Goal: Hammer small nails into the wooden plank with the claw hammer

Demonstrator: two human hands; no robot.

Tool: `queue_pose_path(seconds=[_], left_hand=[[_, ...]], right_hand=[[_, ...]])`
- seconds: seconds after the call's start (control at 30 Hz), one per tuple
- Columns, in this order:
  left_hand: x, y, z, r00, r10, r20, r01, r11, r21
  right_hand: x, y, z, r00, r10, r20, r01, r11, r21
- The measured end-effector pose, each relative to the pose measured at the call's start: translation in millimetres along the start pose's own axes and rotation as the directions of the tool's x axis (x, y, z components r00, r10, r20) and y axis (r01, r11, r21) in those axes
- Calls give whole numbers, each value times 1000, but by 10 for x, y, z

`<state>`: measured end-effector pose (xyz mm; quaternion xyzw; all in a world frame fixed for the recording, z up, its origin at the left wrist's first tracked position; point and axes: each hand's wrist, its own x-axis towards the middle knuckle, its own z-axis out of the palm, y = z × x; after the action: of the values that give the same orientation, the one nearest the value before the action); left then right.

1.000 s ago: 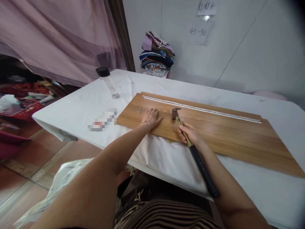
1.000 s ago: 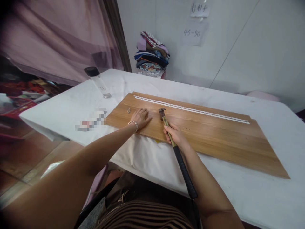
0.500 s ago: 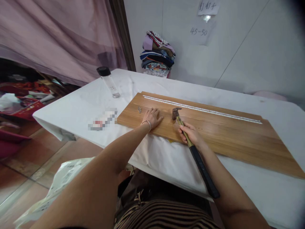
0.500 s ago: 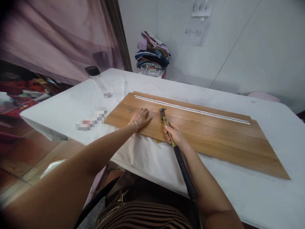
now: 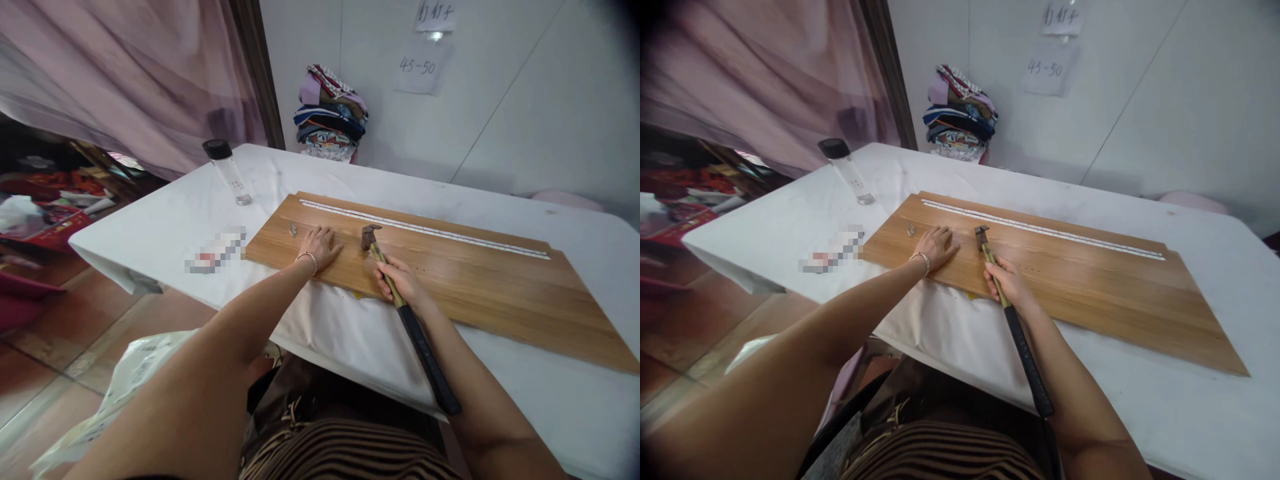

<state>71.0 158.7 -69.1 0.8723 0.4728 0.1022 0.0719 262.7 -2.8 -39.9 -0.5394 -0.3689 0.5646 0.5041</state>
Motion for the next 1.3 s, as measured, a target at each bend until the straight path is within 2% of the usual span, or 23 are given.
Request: queue_pose_path(seconds=[0.87, 1.3], left_hand=[[13, -18, 23, 1000, 13, -6, -13, 1000, 21], [14, -37, 32, 1000, 24, -19, -24, 1000, 19]], right_hand=[[23, 46, -30, 999, 7, 45, -5, 999, -35], [31, 46, -26, 1000, 0, 18, 0, 1000, -15]])
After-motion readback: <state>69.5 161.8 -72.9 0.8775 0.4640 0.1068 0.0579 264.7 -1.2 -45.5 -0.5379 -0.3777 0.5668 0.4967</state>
